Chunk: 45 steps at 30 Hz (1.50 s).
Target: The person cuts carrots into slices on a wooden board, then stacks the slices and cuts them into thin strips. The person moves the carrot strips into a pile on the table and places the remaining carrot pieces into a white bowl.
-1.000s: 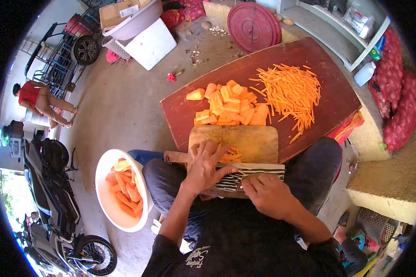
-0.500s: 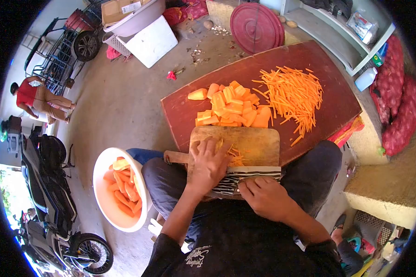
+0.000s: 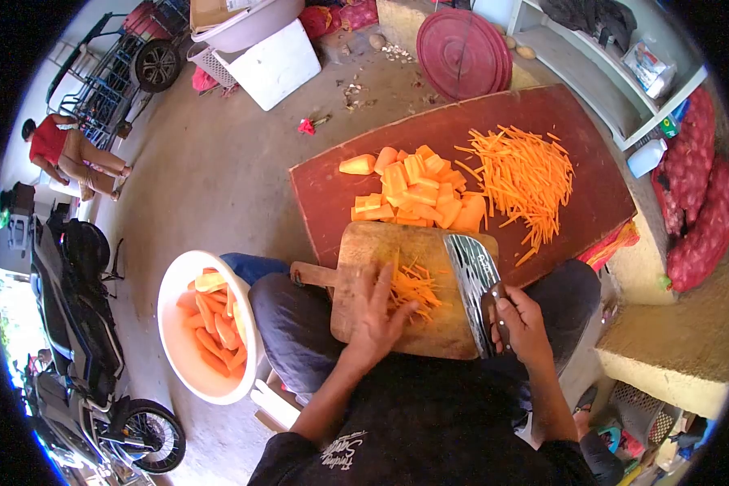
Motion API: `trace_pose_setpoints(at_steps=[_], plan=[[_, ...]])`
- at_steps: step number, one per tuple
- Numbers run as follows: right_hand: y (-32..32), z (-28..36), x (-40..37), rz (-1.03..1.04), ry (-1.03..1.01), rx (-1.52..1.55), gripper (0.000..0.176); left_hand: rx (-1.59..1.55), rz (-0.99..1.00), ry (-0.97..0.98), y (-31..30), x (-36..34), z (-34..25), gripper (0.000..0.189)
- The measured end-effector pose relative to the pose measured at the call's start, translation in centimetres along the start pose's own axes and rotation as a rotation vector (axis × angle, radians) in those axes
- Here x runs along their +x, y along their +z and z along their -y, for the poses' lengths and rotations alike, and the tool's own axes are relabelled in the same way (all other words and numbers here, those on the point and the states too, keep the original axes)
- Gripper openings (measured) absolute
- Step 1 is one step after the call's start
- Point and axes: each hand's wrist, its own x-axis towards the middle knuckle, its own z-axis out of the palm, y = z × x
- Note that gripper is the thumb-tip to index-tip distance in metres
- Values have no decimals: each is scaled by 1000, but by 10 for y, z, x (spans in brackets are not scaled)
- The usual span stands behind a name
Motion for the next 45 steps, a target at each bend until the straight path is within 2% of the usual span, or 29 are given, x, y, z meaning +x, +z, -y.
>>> trace_pose_setpoints(at_steps=[1,4,7,9,12,16,20,23,26,30,33,36,37,40,41,45], plan=[[-1,-6,0,-31,59,35,31,27,59,46,6,-1,5,90],[5,-17,1,-50,91,78,31,107,37,83,14,3,0,90],[27,-13,5,35,105,54,29,146,91,75,16,11,-6,91],[46,-9,10,137,146,11,29,169,83,86,23,14,-6,89],[79,-35,17,193,125,141,28,170,60,85,28,14,-6,86],[90,-47,24,308,159,329,27,68,36,16,29,14,-2,80],[86,-42,31,266,207,614,28,79,26,63,33,22,-3,70],[66,-41,40,273,136,658,28,83,20,156,42,48,-19,66],[39,-10,44,85,115,616,28,34,36,275,56,93,-52,63],[-7,47,62,-92,-135,653,31,-66,-2,527,94,178,-101,60],[-48,71,80,-224,-247,554,29,-186,-71,568,126,234,-132,55],[-88,63,107,-384,-409,284,28,-25,16,498,146,262,-132,50],[-96,62,110,-406,-414,255,28,125,0,536,152,266,-123,47],[-107,53,116,-451,-390,312,28,100,19,518,164,258,-101,43],[-109,50,118,-422,-404,290,27,29,66,491,164,252,-94,40],[-102,40,120,-347,-402,236,25,-15,12,533,162,237,-104,43]])
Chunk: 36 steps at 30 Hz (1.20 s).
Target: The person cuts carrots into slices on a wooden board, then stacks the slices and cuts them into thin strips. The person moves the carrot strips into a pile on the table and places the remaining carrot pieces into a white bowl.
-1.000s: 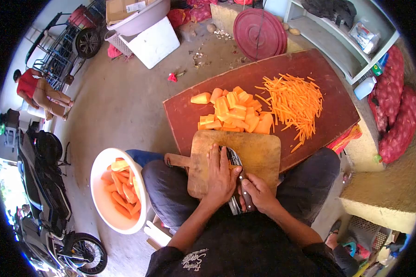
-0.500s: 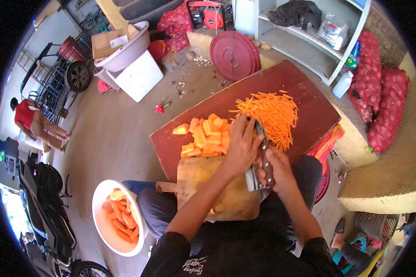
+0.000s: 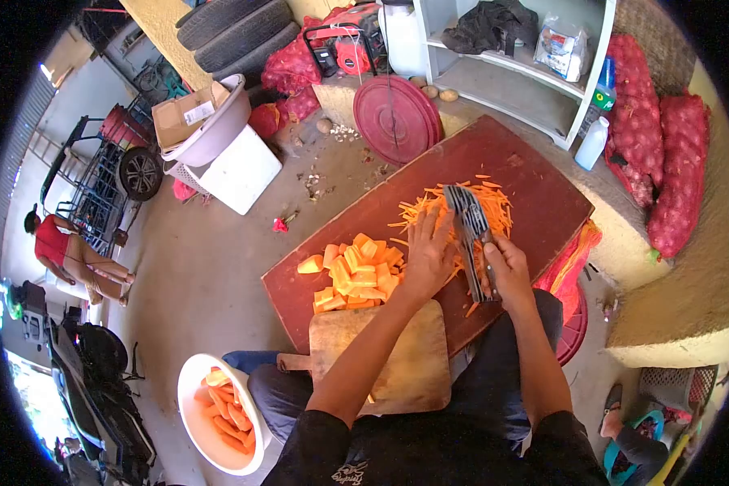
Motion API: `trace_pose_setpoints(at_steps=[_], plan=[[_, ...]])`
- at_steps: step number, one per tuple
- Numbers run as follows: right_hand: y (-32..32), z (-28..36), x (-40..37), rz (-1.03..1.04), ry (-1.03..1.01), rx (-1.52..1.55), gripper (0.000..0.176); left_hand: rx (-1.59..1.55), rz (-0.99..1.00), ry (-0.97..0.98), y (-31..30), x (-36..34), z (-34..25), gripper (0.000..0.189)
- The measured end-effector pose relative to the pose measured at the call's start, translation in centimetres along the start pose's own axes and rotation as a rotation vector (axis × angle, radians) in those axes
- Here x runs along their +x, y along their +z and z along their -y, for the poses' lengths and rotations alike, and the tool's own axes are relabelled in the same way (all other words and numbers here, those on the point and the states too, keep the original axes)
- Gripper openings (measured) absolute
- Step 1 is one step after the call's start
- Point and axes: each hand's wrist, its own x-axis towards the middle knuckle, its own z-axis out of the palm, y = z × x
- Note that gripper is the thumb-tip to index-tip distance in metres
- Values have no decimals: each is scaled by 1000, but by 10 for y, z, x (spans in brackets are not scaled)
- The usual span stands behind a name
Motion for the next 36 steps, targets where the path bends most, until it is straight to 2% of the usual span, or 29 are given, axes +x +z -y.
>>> trace_pose_setpoints(at_steps=[5,8,11,12,15,18,21,22,25,26,29,32,33,36], plan=[[-6,1,-1,-41,-33,-95,23,164,154,69,-3,-2,3,35],[-6,10,-6,-98,-19,-155,24,50,120,146,-38,-22,-5,30],[-3,8,-3,-59,-29,-151,26,-69,92,79,-95,-57,-18,23],[0,11,-5,-34,-20,-143,27,-16,40,81,-106,-79,-9,21],[3,9,-8,36,-27,-157,29,32,50,-147,-158,-131,0,19],[-2,1,-5,78,-16,-172,30,76,-6,-232,-186,-185,29,22],[5,0,-22,87,18,-152,30,90,266,-155,-216,-218,18,30],[9,4,-26,89,19,-143,29,83,218,-235,-214,-232,4,36],[23,12,-51,155,115,-50,30,55,368,-198,-221,-250,-21,43],[27,9,-59,200,130,-36,30,51,360,-179,-219,-254,-27,44],[42,8,-89,327,230,-55,29,81,264,-86,-202,-268,-23,42],[60,9,-118,428,257,-187,28,101,126,-160,-180,-272,-25,36],[64,10,-124,493,260,-271,34,107,88,-158,-177,-271,-26,35],[83,17,-147,553,215,-440,34,111,21,-141,-173,-272,-27,32]])
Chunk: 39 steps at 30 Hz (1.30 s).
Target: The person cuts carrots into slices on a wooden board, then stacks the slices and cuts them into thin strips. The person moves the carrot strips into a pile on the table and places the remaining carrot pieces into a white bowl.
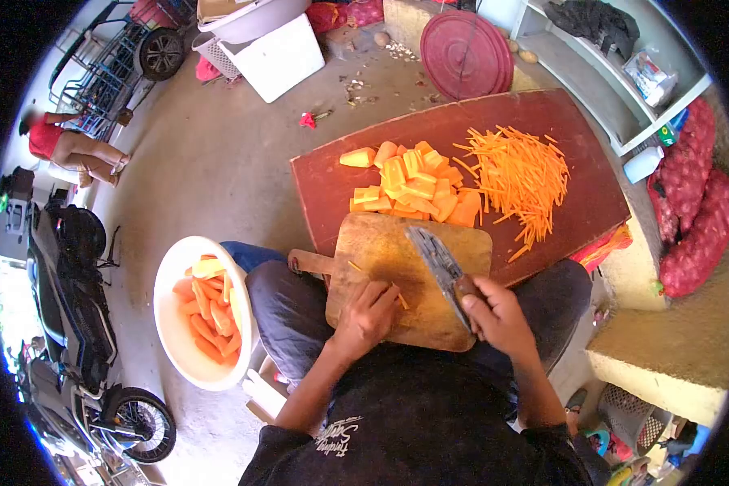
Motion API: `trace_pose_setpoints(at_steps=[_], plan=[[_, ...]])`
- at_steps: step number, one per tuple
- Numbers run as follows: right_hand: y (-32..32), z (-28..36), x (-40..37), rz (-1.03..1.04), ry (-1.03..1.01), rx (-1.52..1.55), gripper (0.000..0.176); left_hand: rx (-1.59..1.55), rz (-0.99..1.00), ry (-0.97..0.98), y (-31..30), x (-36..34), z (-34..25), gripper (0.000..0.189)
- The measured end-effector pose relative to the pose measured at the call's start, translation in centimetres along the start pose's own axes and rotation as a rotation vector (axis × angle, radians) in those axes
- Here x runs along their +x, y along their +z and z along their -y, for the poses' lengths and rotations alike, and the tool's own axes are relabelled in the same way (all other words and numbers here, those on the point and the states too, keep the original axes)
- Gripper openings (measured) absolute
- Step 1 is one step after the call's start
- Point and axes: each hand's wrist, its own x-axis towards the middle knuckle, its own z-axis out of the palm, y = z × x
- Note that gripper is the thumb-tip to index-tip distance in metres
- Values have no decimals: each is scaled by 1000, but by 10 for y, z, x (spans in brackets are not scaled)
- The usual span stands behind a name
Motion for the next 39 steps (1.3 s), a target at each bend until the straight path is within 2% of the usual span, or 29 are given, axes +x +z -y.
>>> trace_pose_setpoints(at_steps=[2,6,9,15,21,27,39], plan=[[13,-6,-9,22,13,-124,34,-11,6,24,-3,-3,0,32],[37,12,-18,53,-118,-236,30,56,20,68,-3,-1,-1,31],[53,1,-21,-55,-270,-303,26,58,29,73,-1,1,0,32],[53,14,-27,75,-113,-379,31,82,47,75,3,-1,1,37],[55,6,-31,37,-170,-427,34,62,13,82,4,-1,1,34],[55,4,-38,30,-118,-461,41,67,-22,83,1,3,-3,32],[51,14,-39,68,18,-443,33,71,-35,78,5,3,0,29]])
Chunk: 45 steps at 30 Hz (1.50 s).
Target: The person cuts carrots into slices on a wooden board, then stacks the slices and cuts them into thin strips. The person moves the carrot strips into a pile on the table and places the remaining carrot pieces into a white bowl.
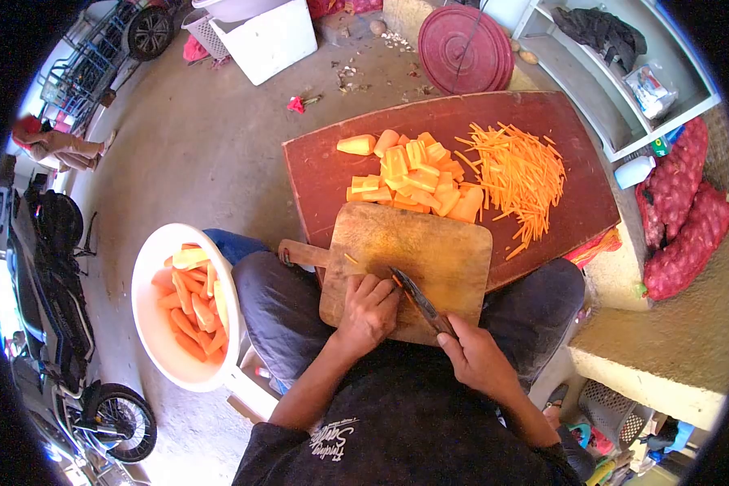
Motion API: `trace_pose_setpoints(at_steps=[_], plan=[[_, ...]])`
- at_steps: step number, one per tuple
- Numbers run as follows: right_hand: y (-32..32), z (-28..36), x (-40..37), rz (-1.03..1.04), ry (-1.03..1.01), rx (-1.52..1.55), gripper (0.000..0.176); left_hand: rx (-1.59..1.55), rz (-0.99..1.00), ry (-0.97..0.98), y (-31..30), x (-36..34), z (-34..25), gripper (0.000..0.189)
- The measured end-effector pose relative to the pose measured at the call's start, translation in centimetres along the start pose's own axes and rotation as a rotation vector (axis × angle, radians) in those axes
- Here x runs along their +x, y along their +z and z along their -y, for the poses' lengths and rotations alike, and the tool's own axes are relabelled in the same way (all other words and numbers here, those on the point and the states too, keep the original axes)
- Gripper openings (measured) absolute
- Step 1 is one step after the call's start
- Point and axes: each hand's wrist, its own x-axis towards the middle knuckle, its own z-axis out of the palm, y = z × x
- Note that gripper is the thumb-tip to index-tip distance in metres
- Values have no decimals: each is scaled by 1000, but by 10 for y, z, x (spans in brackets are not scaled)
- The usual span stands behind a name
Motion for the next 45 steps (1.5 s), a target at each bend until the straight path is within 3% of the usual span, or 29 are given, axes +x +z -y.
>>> trace_pose_setpoints(at_steps=[3,6,11,14,18,21,27,30,31,34,36,38,39,42,43,45], plan=[[3,1,9,36,32,-107,30,-3,5,-1,3,-3,2,28],[9,0,18,-75,-155,-184,30,-15,12,8,2,-1,3,28],[0,-5,25,-130,-157,-13,28,-36,-63,5,6,-3,5,23],[-11,-4,22,-117,-74,161,27,-69,-240,-88,13,-13,7,19],[-19,-17,17,-75,-17,201,27,53,-220,-206,-2,-10,12,31],[-15,-23,11,-142,-236,77,29,183,-116,-323,-16,-1,17,42],[-21,-27,-1,-5,70,349,31,212,-27,-279,-17,-5,25,34],[-33,-26,-3,45,232,387,37,34,-29,-208,-18,-10,16,28],[-32,-28,-3,15,145,303,38,34,-69,-142,-19,-7,9,26],[-24,-33,-5,-79,-117,67,41,-341,-135,-329,-17,-9,-14,27],[-21,-31,-3,-152,-299,-70,43,-277,-207,-302,-21,-3,-15,29],[-25,-23,-7,-125,-287,-258,45,-255,-278,-301,-23,5,-11,30],[-28,-22,-7,-137,-327,-349,45,-516,-248,-488,-20,11,-10,37],[-42,-17,-8,-167,-433,-585,46,-383,-65,-244,-50,77,-26,45],[-49,-14,-9,-176,-466,-657,46,-526,26,-248,-33,87,-20,54],[-63,-5,-16,-181,-435,-836,47,-313,146,-70,-11,120,-16,57]])
